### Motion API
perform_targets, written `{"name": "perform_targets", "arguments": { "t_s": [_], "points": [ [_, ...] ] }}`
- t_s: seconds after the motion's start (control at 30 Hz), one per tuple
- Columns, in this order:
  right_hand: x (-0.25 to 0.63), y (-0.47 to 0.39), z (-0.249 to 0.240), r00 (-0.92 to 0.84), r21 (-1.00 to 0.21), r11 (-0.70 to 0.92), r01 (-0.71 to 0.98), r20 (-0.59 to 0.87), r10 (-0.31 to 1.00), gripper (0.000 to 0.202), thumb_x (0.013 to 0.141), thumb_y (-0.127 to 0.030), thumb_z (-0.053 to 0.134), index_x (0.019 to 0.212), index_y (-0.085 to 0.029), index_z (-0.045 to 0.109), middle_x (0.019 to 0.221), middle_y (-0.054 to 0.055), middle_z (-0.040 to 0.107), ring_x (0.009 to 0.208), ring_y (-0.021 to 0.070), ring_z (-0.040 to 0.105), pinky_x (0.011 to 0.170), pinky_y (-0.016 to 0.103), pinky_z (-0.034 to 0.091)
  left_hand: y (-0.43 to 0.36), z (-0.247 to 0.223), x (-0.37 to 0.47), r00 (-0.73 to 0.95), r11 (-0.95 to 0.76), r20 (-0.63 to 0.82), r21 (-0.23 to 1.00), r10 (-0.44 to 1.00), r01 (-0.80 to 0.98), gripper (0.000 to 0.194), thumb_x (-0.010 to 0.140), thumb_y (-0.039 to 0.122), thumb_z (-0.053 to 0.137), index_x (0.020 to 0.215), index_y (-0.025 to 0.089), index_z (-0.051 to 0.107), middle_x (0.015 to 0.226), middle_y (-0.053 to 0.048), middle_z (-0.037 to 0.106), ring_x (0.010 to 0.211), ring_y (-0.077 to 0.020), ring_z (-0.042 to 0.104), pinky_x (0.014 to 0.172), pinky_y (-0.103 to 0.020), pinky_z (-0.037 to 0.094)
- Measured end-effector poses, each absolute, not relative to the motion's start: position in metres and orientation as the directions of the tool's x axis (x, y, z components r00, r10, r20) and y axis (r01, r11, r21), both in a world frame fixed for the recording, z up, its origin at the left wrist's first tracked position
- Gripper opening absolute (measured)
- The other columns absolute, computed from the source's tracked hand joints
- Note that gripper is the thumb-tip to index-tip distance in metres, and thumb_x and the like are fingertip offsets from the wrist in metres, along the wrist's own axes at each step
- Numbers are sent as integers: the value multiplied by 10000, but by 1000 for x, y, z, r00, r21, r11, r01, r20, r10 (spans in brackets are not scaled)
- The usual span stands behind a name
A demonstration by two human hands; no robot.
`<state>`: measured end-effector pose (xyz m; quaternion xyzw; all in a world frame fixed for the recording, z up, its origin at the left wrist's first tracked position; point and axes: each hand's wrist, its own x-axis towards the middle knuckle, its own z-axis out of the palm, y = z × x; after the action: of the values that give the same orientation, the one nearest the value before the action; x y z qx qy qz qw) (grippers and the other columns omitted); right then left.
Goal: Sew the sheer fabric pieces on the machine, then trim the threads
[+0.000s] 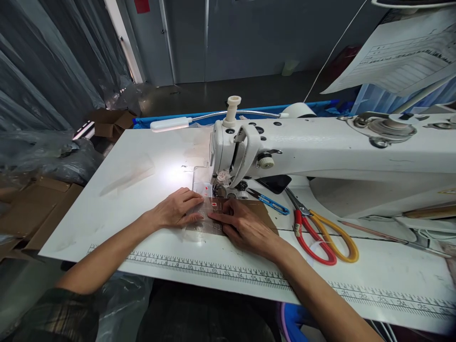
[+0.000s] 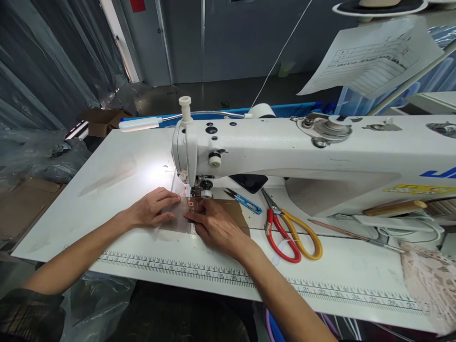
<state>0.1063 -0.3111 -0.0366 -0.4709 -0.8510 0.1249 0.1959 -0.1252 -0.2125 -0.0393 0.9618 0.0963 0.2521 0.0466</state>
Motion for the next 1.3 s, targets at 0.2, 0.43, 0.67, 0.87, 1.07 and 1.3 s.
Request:
{"name": "perform_targets", "arguments": {
  "t_s": [0.2, 0.43, 0.67, 0.87, 1.07, 1.3],
  "points": [
    [106, -312, -35, -473, -406, 523, 749, 225, 852, 396, 877, -146, 454, 1193, -262, 662, 978, 106, 534, 922, 222, 539, 801, 400, 528, -215, -39, -125, 861, -977, 462, 120, 214, 179, 428, 985, 428, 347, 1147, 86, 549, 1003, -140, 622, 843, -210, 559, 731, -374, 515],
    [105, -312, -39, -453, -440, 516, 735, 247, 856, 414, 859, -132, 458, 1181, -282, 670, 959, 91, 523, 921, 209, 528, 849, 403, 511, -223, -38, -112, 874, -944, 385, -20, 298, 330, 413, 969, 390, 356, 1168, 83, 548, 971, -144, 588, 795, -229, 522, 684, -391, 474],
    [105, -313, -40, -432, -458, 500, 735, 252, 866, 416, 853, -134, 463, 1194, -261, 664, 947, 97, 546, 911, 219, 530, 821, 407, 518, -218, -27, -105, 928, -939, 260, -148, 267, 312, 341, 927, 320, 426, 1116, 87, 590, 1194, -156, 581, 827, -238, 531, 712, -396, 424],
    [107, -308, -51, -356, -538, 442, 718, 262, 897, 380, 866, -161, 466, 1167, -250, 678, 967, 94, 513, 882, 204, 543, 824, 403, 527, -197, -27, -99, 950, -959, 224, -130, 219, 251, 363, 930, 370, 439, 1138, 126, 610, 1201, -132, 612, 890, -251, 543, 759, -405, 389],
    [109, -307, -57, -324, -528, 403, 748, 239, 915, 379, 887, -201, 456, 1204, -249, 657, 959, 92, 497, 897, 209, 556, 842, 414, 527, -198, -31, -100, 918, -937, 194, 44, 347, 345, 487, 945, 439, 398, 1268, 99, 531, 1324, -127, 558, 1064, -286, 518, 872, -453, 376],
    [109, -308, -58, -316, -512, 381, 770, 213, 925, 401, 883, -194, 455, 1232, -257, 642, 942, 95, 508, 884, 217, 562, 791, 408, 543, -201, -30, -101, 921, -939, 184, 53, 344, 340, 485, 941, 413, 389, 1298, 108, 510, 1369, -135, 517, 1090, -293, 512, 879, -464, 347]
  ]
}}
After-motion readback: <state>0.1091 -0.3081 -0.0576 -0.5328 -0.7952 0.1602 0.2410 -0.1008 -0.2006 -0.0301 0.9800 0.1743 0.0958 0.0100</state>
